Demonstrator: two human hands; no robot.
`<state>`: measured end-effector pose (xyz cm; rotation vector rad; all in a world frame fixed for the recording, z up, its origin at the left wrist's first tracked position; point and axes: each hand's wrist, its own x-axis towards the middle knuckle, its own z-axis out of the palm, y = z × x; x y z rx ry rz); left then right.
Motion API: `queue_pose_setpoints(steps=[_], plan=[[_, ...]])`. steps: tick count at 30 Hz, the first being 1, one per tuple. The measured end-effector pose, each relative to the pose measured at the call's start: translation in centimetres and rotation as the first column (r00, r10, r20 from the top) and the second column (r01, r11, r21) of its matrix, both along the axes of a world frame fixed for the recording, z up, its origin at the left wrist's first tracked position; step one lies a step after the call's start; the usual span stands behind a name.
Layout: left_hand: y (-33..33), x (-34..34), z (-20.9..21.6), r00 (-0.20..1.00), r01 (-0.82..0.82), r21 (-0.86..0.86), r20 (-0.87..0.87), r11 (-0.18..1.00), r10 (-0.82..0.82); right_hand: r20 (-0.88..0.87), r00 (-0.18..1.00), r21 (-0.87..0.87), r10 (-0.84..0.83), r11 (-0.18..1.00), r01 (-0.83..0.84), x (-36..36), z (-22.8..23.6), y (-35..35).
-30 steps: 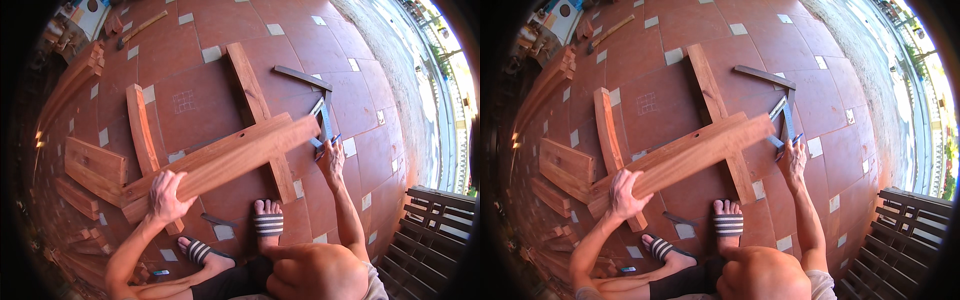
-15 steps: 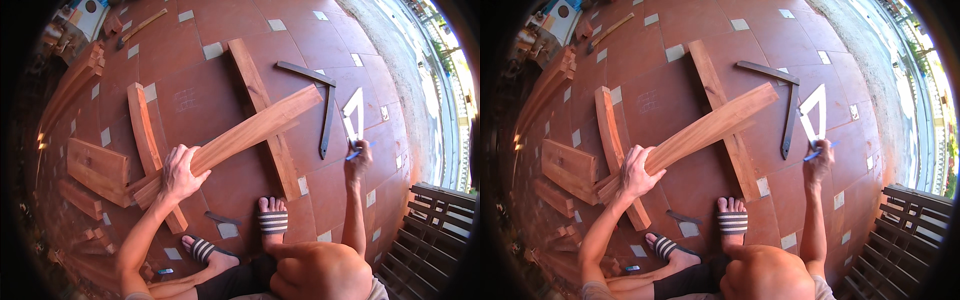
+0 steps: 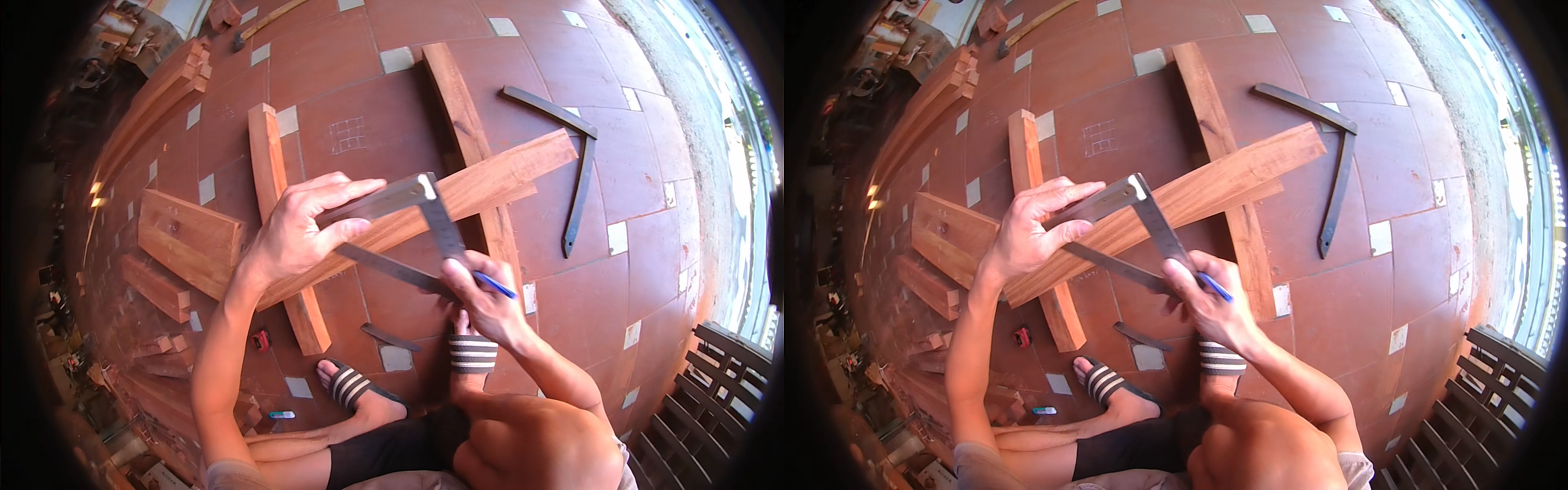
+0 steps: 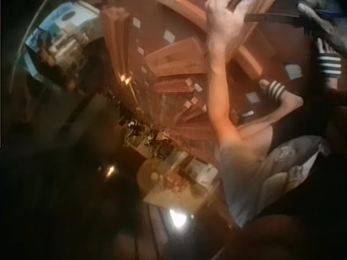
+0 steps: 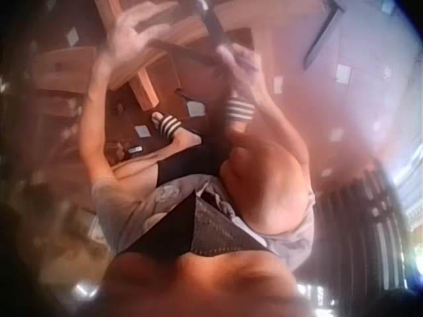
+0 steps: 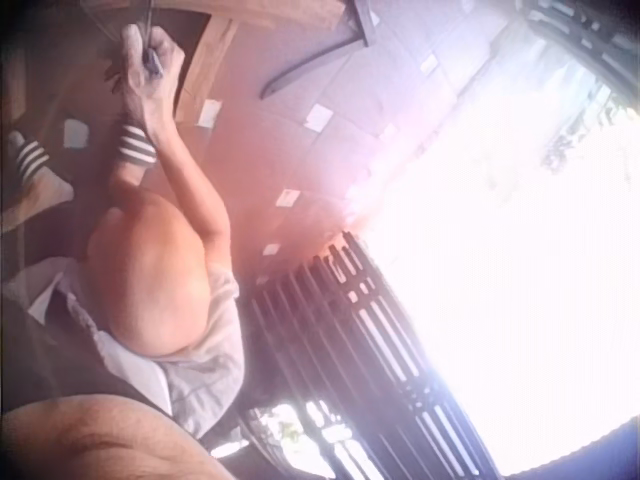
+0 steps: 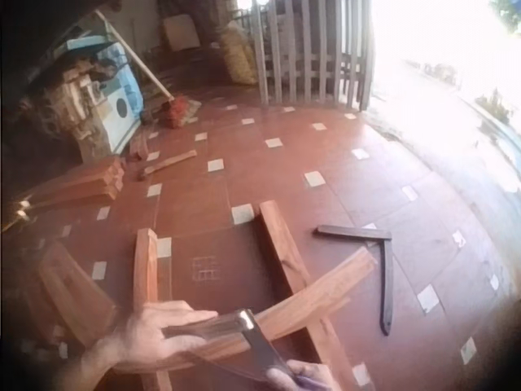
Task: The person marks wooden planks using a set square and a blue pen. They repeatedly position the square on different planks, draw lines, and reposition the wood to continue marking.
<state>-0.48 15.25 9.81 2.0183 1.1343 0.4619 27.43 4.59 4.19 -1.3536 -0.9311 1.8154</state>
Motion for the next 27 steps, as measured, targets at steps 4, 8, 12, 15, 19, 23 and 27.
queue_pose_setpoints(steps=[4,8,12,15,19,23,27], plan=[[-1.7,-5.6,-4.0,0.977,-0.209,-0.253,-0.024,0.945,0.210,-0.072,0.995,0.029,0.070,0.997,-0.068,-4.6,-4.8,-0.6],[-1.9,-7.6,-6.0,0.959,-0.266,-0.300,-0.179,0.916,0.220,0.029,0.980,0.076,0.197,0.977,-0.199,-5.7,-5.8,-1.5],[-2.5,-6.8,-7.4,0.964,-0.246,-0.281,-0.172,0.928,0.204,0.125,0.975,0.067,0.185,0.979,-0.195,-5.2,-5.9,-2.4],[-2.9,-6.1,-7.2,0.951,-0.268,-0.270,-0.226,0.925,0.210,0.168,0.972,0.104,0.164,0.978,-0.183,-4.8,-6.3,-2.9],[-3.0,-5.1,-7.4,0.962,-0.241,-0.230,-0.188,0.943,0.200,0.202,0.972,0.076,0.120,0.988,-0.138,-4.5,-5.8,-2.8],[-3.6,-5.0,-8.0,0.956,-0.276,-0.215,-0.164,0.937,0.243,0.169,0.976,0.043,0.136,0.989,-0.145,-4.4,-5.8,-2.8],[-3.6,-4.8,-7.6,0.960,-0.268,-0.223,-0.139,0.937,0.242,0.186,0.979,0.071,0.084,0.993,-0.098,-4.7,-5.5,-3.0]])
